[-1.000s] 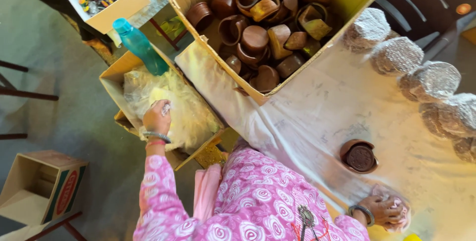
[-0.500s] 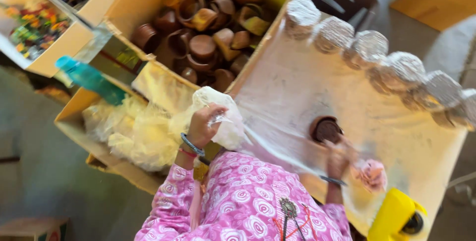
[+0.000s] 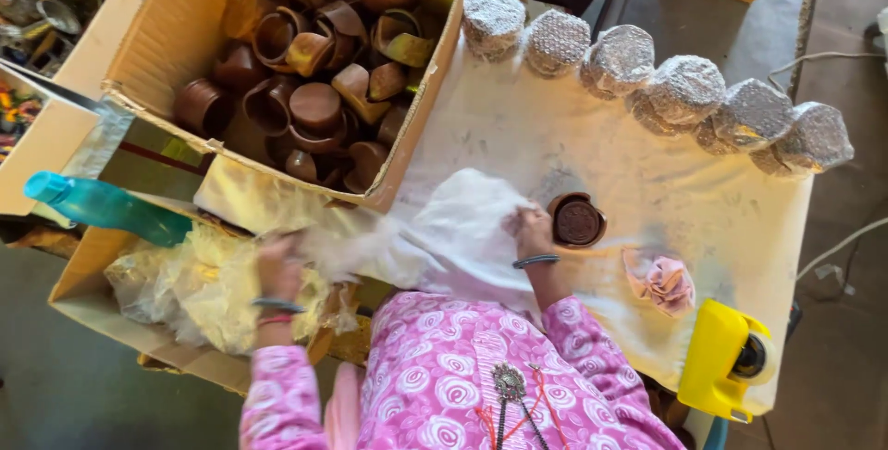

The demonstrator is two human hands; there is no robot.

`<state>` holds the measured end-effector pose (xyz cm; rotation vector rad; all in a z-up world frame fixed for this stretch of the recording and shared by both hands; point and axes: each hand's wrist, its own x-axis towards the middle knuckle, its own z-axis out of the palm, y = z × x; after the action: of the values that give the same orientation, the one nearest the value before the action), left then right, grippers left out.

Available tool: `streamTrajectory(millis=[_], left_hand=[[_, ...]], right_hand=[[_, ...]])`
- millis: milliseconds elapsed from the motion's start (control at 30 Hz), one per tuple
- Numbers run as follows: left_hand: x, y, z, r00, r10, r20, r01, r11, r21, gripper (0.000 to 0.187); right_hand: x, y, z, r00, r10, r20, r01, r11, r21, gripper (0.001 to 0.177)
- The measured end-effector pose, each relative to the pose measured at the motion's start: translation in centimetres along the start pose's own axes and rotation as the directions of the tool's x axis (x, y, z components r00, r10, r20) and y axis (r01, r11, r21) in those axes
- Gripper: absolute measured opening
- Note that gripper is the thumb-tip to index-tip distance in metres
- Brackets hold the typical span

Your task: The person cleans small earthen pots with a cloth before wrapping them in bubble wrap and placing them in a line on the table.

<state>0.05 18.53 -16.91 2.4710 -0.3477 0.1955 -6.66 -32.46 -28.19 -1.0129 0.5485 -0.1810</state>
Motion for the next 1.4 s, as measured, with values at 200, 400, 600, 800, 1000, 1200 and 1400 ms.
streamTrajectory(millis=[200,400,600,800,1000,1200,1400], left_hand=[[-10.7,-17.9,0.2,0.875,-0.48,-0.062,0.404,0.655,0.639,0.027],[-14.1,-16.9,-3.1,0.852,-0.519,0.069,0.322,0.624,0.712,0.041],[-9.0,-5.6,-13.0,0.907,-0.419,0.05,0.329,0.775,0.539,0.07],[-4.9,-0.8,-0.9,0.941,-0.332,0.066,0.273,0.861,0.429,0.094],[-10.1,0.2,4.7,0.977,-0.144,0.159,0.046,0.865,0.5,0.081],[-14.7,-3.2,2.0,0.962,-0.223,0.161,0.143,0.906,0.398,0.067],[-9.5,-13.6,3.8,0.631,-0.479,0.611,-0.082,0.741,0.666,0.062]], right_hand=[[-2.9,-4.2,-2.2,0.97,0.1,-0.221,-0.059,0.981,0.185,0.013],[-7.2,-7.9,0.1,0.936,0.122,-0.329,-0.067,0.983,0.173,0.02],[-9.7,-7.8,-2.0,0.935,0.052,-0.35,-0.008,0.992,0.128,0.022],[-11.2,-7.6,-2.9,0.945,0.037,-0.324,0.019,0.986,0.168,0.025],[-12.6,-9.3,-2.8,0.929,-0.031,-0.368,0.134,0.957,0.258,0.035],[-13.6,-8.3,-5.3,0.918,-0.016,-0.397,0.141,0.948,0.287,0.036],[-14.1,-10.4,-3.7,0.902,-0.008,-0.432,0.13,0.958,0.254,0.035]])
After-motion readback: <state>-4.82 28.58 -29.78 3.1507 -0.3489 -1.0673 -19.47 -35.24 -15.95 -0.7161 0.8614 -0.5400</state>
